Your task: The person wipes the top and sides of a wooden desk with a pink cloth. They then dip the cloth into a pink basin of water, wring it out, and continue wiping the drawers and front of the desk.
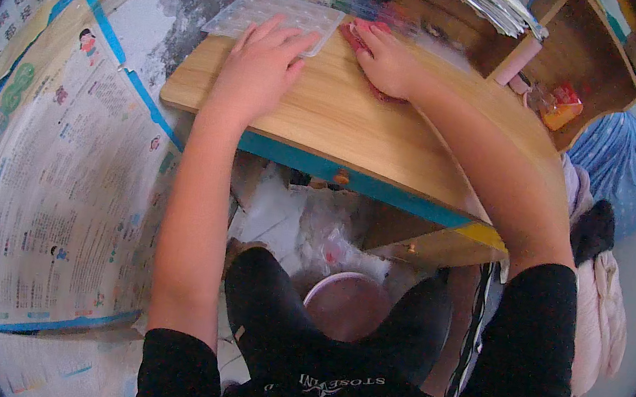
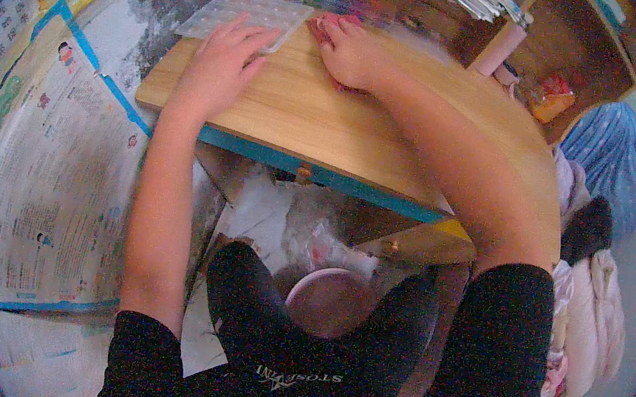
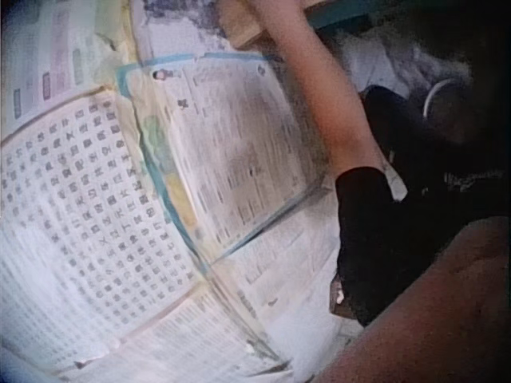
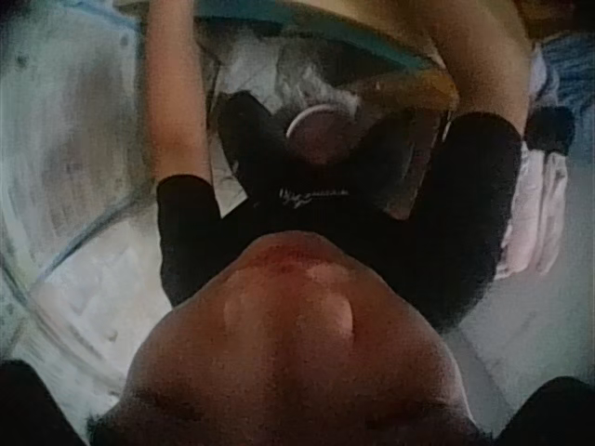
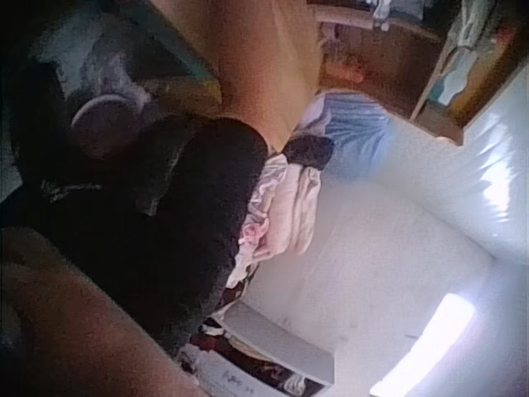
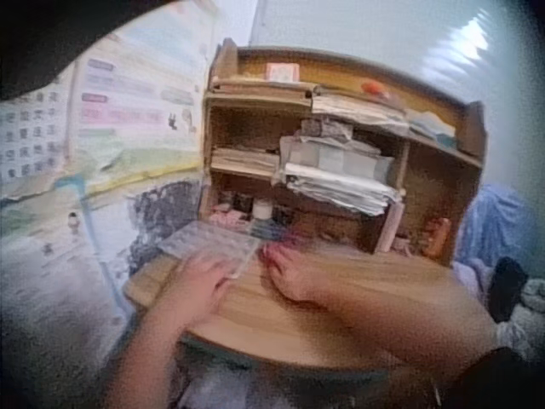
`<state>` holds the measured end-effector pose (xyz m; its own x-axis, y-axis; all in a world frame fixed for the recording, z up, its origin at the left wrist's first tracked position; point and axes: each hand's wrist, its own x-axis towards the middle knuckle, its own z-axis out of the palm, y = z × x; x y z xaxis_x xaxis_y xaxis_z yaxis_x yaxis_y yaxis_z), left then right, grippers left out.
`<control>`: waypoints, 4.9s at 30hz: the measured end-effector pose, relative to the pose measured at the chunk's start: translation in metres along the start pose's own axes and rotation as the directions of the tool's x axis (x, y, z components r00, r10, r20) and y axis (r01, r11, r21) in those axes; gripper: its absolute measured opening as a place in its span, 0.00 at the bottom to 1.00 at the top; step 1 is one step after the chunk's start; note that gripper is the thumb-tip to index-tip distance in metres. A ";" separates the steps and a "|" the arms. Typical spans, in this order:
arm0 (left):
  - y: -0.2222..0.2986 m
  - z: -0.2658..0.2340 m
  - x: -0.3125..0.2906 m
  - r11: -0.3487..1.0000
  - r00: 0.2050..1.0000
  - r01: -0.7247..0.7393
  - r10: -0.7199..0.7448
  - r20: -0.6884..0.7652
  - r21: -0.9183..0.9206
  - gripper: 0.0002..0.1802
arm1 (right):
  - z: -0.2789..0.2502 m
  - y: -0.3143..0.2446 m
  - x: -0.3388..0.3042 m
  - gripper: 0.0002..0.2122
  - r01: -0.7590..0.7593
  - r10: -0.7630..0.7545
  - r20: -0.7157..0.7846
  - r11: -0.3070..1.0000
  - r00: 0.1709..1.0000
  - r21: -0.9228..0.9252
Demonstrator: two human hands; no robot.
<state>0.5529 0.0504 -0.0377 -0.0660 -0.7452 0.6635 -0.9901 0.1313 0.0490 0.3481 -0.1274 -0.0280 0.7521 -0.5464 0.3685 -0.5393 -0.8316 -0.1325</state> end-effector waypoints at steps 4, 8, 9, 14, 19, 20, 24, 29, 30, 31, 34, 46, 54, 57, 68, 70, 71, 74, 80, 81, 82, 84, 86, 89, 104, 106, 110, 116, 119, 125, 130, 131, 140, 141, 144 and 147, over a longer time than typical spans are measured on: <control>0.002 0.002 0.004 1.000 1.000 -0.022 0.022 0.013 -0.003 0.26 | -0.011 0.014 -0.010 0.27 0.020 -0.020 -0.021 1.000 1.000 0.007; 0.011 0.006 0.010 0.997 0.992 -0.067 0.070 -0.107 0.033 0.26 | -0.009 0.034 0.019 0.27 -0.121 0.117 -0.049 0.989 0.992 -0.086; 0.011 0.002 0.009 0.999 0.995 -0.044 0.046 -0.090 0.025 0.27 | -0.003 0.032 0.017 0.27 -0.134 0.129 -0.064 0.987 0.990 -0.086; 0.003 -0.013 0.000 1.000 1.000 0.017 -0.017 -0.001 0.016 0.27 | 0.007 0.014 -0.003 0.29 -0.061 0.061 0.000 0.993 0.998 -0.099; 0.013 0.000 0.011 1.000 1.000 -0.025 0.025 -0.010 0.017 0.26 | -0.002 0.032 0.015 0.29 -0.208 0.208 -0.015 0.973 0.978 -0.099; 0.018 0.002 0.014 0.999 0.999 -0.029 0.030 -0.016 0.016 0.26 | -0.006 0.035 0.015 0.29 -0.282 0.282 -0.020 0.952 0.959 -0.117; 0.003 -0.003 0.008 0.997 0.997 -0.071 0.072 -0.018 0.015 0.27 | -0.007 0.007 -0.006 0.28 -0.246 0.248 0.010 0.966 0.969 -0.080; 0.002 -0.005 0.008 1.000 1.000 -0.006 0.005 -0.015 -0.023 0.24 | -0.014 0.026 -0.029 0.30 -0.112 0.113 -0.037 0.993 0.993 0.020; 0.007 -0.002 0.009 0.998 1.000 -0.014 0.012 -0.027 -0.055 0.24 | -0.015 0.038 -0.029 0.29 -0.103 0.103 -0.078 0.995 0.992 -0.002; 0.012 0.001 0.012 0.996 0.999 -0.025 0.022 -0.041 -0.085 0.24 | -0.019 0.049 -0.027 0.28 -0.095 0.092 -0.123 0.995 0.988 -0.026; 0.010 0.001 0.013 0.994 0.998 -0.047 0.043 -0.051 -0.094 0.24 | -0.028 0.045 -0.035 0.27 -0.107 0.102 -0.090 0.993 0.991 -0.052; 0.008 -0.006 0.010 0.999 0.998 -0.037 0.036 -0.050 -0.019 0.22 | -0.073 0.143 -0.135 0.29 -0.260 0.261 -0.003 0.964 0.965 -0.052; 0.008 -0.012 0.007 1.000 0.991 -0.019 0.017 -0.130 -0.014 0.19 | -0.067 0.092 -0.134 0.28 -0.211 0.207 -0.047 0.965 0.977 -0.153; 0.008 -0.019 0.007 0.999 0.966 0.038 -0.042 -0.254 -0.021 0.18 | -0.059 0.019 -0.132 0.26 -0.067 0.064 -0.058 0.997 0.996 -0.049; 0.038 -0.031 -0.117 0.740 0.541 0.323 -0.656 -0.526 -0.590 0.19 | -0.021 -0.122 -0.097 0.25 0.489 -0.480 -0.094 0.848 0.872 0.205; 0.048 -0.026 -0.155 0.705 0.526 0.405 -0.701 -0.482 -0.583 0.20 | -0.006 -0.142 -0.066 0.26 0.529 -0.529 -0.068 0.818 0.846 0.225; 0.056 -0.022 -0.171 0.701 0.535 0.419 -0.704 -0.467 -0.578 0.20 | 0.002 -0.156 -0.050 0.26 0.547 -0.551 -0.052 0.803 0.833 0.237; 0.081 -0.004 -0.187 0.664 0.571 0.447 -0.728 -0.380 -0.599 0.21 | 0.020 -0.194 -0.008 0.26 0.421 -0.447 0.070 0.877 0.892 0.232; 0.108 0.025 -0.164 0.641 0.605 0.412 -0.724 -0.331 -0.648 0.22 | 0.014 -0.209 -0.008 0.25 0.258 -0.273 0.044 0.943 0.961 0.211; 0.108 0.026 -0.159 0.639 0.605 0.403 -0.723 -0.334 -0.655 0.22 | 0.009 -0.204 -0.013 0.25 0.262 -0.276 0.034 0.940 0.961 0.220; 0.113 0.030 -0.155 0.596 0.583 0.380 -0.748 -0.317 -0.708 0.22 | 0.003 -0.193 -0.027 0.25 0.257 -0.271 0.036 0.941 0.962 0.222; 0.125 0.040 -0.144 0.494 0.549 0.320 -0.792 -0.267 -0.808 0.22 | -0.015 -0.160 -0.061 0.24 0.241 -0.248 0.012 0.948 0.969 0.207; 0.143 0.041 -0.127 0.533 0.544 0.268 -0.771 -0.330 -0.802 0.21 | -0.033 -0.116 -0.110 0.24 0.231 -0.228 -0.033 0.957 0.973 0.177; 0.167 0.026 -0.104 0.799 0.638 0.341 -0.584 -0.502 -0.496 0.21 | -0.078 -0.031 -0.198 0.24 0.050 -0.044 -0.038 0.978 0.998 0.204; 0.229 0.046 -0.070 0.976 0.911 0.105 -0.172 -0.375 -0.192 0.29 | -0.107 0.016 -0.243 0.14 -0.110 0.119 -0.217 0.993 0.969 0.052; 0.236 0.056 -0.063 0.979 0.910 0.066 -0.138 -0.390 -0.193 0.30 | -0.076 -0.020 -0.223 0.20 0.029 -0.019 -0.306 0.999 0.952 0.029; 0.234 0.062 -0.060 0.986 0.895 0.071 -0.130 -0.428 -0.151 0.34 | -0.091 -0.009 -0.237 0.23 0.000 0.029 -0.226 0.992 0.974 0.127; 0.236 0.064 -0.061 0.996 0.896 0.059 -0.085 -0.437 -0.073 0.35 | -0.154 0.162 -0.368 0.20 -0.302 0.299 -0.297 0.953 0.907 0.035; 0.240 0.071 -0.058 0.996 0.876 0.019 -0.060 -0.479 -0.091 0.33 | -0.206 0.182 -0.429 0.21 -0.519 0.505 -0.233 0.855 0.831 -0.002; 0.230 0.073 -0.060 0.998 0.872 0.034 -0.054 -0.487 -0.050 0.36 | -0.186 0.124 -0.439 0.22 -0.481 0.418 -0.309 0.860 0.854 -0.169; 0.229 0.079 -0.066 0.995 0.875 0.091 -0.104 -0.473 -0.050 0.36 | -0.179 0.082 -0.401 0.25 -0.424 0.356 -0.310 0.886 0.881 -0.187; 0.230 0.077 -0.068 0.994 0.879 0.090 -0.106 -0.465 -0.058 0.36 | -0.171 0.079 -0.385 0.26 -0.394 0.316 -0.339 0.899 0.886 -0.190; 0.228 0.086 -0.060 0.991 0.903 0.127 -0.128 -0.410 -0.031 0.36 | -0.080 -0.038 -0.246 0.24 0.014 0.006 -0.300 0.998 0.954 0.063; 0.227 0.086 -0.060 0.996 0.891 0.078 -0.086 -0.445 -0.036 0.36 | -0.081 -0.034 -0.247 0.24 0.043 -0.019 -0.311 0.997 0.950 0.070; 0.216 0.070 -0.072 0.999 0.914 0.015 -0.026 -0.405 -0.029 0.38 | -0.103 -0.003 -0.276 0.20 0.007 0.042 -0.281 0.985 0.959 0.172; 0.216 0.052 -0.080 0.996 0.962 0.016 -0.039 -0.270 -0.086 0.39 | -0.145 0.051 -0.329 0.17 -0.173 0.193 -0.312 0.981 0.930 0.089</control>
<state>0.3382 0.1041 -0.1189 0.0087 -0.5457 0.8379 -0.9768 0.1748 0.1240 0.0185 0.0245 -0.0222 0.4773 -0.6375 0.6048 -0.6256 -0.7299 -0.2756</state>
